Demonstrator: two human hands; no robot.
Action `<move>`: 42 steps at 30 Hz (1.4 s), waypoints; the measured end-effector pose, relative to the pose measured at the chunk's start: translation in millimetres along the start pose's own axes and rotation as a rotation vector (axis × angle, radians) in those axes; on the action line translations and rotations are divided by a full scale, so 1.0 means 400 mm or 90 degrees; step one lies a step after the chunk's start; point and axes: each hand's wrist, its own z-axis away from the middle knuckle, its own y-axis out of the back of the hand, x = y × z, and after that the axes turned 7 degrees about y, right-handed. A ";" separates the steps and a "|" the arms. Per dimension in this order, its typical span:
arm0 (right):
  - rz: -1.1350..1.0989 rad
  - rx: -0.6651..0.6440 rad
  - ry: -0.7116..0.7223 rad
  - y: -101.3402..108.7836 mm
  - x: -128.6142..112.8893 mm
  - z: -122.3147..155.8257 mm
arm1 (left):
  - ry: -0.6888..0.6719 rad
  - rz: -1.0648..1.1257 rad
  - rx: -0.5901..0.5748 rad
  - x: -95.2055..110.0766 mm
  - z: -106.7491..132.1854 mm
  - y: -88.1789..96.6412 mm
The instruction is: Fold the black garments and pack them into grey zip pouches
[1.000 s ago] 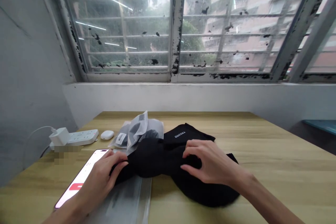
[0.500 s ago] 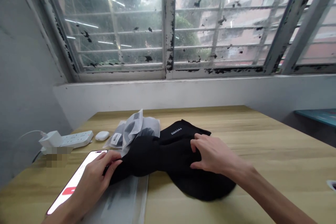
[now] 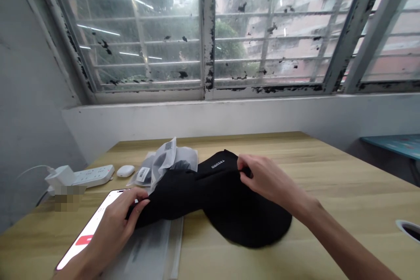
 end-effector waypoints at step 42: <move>-0.119 0.179 -0.016 0.044 0.039 -0.025 | 0.067 0.043 -0.092 0.027 -0.071 0.049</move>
